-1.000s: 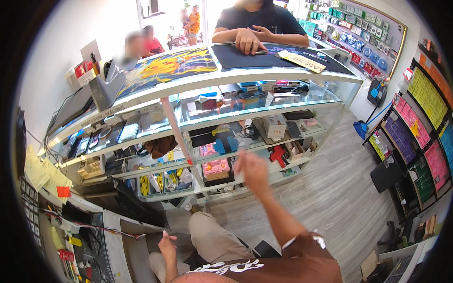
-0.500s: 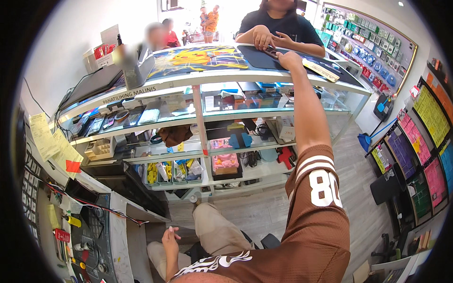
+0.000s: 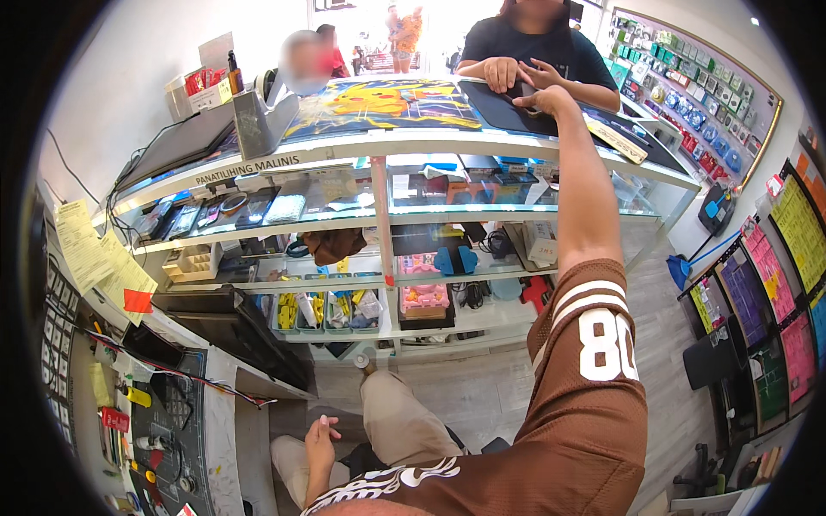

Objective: The person handles several smartphones and accessories, then opens a black smartphone to reveal its internal components. They align the internal chassis with the outer frame and press the edges to close the device.

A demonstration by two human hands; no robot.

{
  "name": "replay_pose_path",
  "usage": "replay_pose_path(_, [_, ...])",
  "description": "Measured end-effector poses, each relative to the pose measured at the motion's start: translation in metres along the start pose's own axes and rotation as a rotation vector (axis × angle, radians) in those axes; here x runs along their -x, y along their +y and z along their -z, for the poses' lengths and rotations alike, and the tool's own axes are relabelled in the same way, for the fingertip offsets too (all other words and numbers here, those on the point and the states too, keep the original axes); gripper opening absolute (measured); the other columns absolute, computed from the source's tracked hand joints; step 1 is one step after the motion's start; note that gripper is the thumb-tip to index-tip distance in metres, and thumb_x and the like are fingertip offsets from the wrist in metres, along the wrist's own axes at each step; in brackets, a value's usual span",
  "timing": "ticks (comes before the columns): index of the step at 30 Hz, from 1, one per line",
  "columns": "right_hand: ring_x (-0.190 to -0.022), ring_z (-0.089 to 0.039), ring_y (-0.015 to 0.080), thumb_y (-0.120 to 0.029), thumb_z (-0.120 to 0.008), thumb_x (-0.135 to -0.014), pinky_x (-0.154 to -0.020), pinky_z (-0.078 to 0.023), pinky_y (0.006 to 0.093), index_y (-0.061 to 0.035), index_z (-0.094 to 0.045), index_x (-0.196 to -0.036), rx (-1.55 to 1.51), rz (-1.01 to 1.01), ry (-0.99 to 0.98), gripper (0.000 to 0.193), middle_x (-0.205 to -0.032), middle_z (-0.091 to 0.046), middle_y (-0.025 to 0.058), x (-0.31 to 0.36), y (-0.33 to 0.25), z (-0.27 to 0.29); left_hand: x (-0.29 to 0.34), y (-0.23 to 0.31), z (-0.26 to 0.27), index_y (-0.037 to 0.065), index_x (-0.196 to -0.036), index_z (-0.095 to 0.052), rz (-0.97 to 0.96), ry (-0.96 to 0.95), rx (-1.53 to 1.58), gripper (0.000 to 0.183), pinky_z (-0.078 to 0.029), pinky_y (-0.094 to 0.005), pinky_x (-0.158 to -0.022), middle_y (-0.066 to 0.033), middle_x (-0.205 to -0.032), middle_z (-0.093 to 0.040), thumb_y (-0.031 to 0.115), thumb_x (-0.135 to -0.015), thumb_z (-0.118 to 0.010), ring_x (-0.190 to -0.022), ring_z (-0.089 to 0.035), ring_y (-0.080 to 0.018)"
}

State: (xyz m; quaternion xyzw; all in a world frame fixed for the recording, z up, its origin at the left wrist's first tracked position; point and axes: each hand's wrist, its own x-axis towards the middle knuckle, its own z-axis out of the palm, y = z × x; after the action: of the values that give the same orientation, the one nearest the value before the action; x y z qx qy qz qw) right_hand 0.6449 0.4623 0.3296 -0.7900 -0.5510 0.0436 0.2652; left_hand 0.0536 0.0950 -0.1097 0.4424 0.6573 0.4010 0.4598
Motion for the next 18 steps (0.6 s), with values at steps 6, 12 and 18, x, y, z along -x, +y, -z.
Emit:
replay_pose_path(6, [-0.062,-0.056,0.0128,-0.025,-0.086,-0.085,-0.056,-0.041,0.0282,0.0023,-0.076,-0.094,-0.415,-0.011,0.14,0.03,-0.08,-0.067,0.0026,0.007,0.056,0.032,-0.015,0.006,-0.023,0.002,-0.106,-0.073,-0.029,-0.084,-0.023,0.043,-0.043,-0.0273,-0.071,-0.0014,-0.071,-0.062,0.04,-0.11,-0.053,-0.072,-0.055,-0.0094])
replay_pose_path(12, [-0.082,-0.065,0.0136,-0.02,-0.086,-0.086,-0.083,-0.051,0.0281,-0.0013,-0.077,-0.104,-0.961,0.341,0.476,0.026,-0.081,-0.063,-0.002,0.131,0.04,0.033,-0.021,0.026,-0.026,0.001,-0.106,-0.073,-0.116,-0.149,0.045,0.044,-0.044,-0.0282,-0.074,-0.0023,-0.073,-0.063,0.04,-0.11,-0.053,-0.074,-0.057,-0.0111])
replay_pose_path(18, [-0.087,-0.069,0.0109,-0.016,-0.081,-0.09,-0.084,-0.054,0.0259,-0.0011,-0.073,-0.115,-1.127,0.505,0.003,0.03,-0.1,-0.075,0.0023,0.286,-0.046,-0.013,-0.039,0.144,-0.028,0.001,-0.145,-0.052,-0.213,-0.462,0.419,0.067,-0.048,-0.0385,-0.102,-0.0108,-0.122,-0.064,0.054,-0.105,-0.054,-0.111,-0.064,-0.0211])
